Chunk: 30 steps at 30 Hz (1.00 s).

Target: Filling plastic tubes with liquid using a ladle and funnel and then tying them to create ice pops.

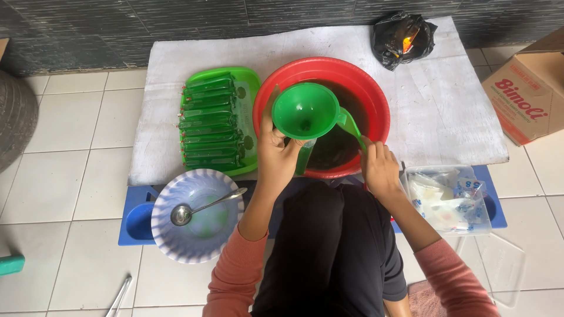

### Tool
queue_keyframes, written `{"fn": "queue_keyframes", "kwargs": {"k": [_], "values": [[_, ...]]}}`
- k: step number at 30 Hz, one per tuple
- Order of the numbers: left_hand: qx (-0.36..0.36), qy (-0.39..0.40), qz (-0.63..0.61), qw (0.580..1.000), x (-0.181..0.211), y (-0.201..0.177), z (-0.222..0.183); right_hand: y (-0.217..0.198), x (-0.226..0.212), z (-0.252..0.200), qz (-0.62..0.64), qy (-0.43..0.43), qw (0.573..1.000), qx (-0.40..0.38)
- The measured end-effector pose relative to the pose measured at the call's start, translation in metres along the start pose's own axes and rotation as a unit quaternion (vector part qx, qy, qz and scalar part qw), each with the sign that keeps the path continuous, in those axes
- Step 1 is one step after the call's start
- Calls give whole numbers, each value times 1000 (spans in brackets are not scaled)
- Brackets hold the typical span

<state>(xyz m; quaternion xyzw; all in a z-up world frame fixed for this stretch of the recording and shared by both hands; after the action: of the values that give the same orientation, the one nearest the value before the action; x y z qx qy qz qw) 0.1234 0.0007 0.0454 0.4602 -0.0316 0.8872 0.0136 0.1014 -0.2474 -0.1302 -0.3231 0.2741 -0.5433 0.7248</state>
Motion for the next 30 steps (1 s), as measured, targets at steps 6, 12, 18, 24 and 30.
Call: {"fn": "queue_keyframes", "kwargs": {"k": [6,12,18,24,30], "values": [[27,-7,24,999,-12,-19,-23,4,-7,20,161,132,971,-121],[57,-42,79,994,48,-84,-45,41,-114,63,396,97,880,-245],[105,-82,219,967,57,-151,-93,50,-270,82,422,-26,834,-356],[174,-116,283,936,46,-204,-134,36,-338,70,416,-128,780,-449],[221,-182,293,912,31,-227,-171,-84,-344,113,571,-225,782,-112]]}}
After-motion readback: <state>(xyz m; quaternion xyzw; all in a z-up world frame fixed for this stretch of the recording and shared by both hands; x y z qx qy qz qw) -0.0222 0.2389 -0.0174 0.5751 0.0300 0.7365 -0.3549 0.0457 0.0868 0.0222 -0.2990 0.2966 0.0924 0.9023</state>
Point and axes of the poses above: each hand's wrist, its own z-axis towards the middle knuckle, its own y-axis out of the palm, x = y × z, the point moved 10 cm from there along z, towards the middle knuckle, and after that the axes turned 14 degrees about z, right-handed, at the moved point
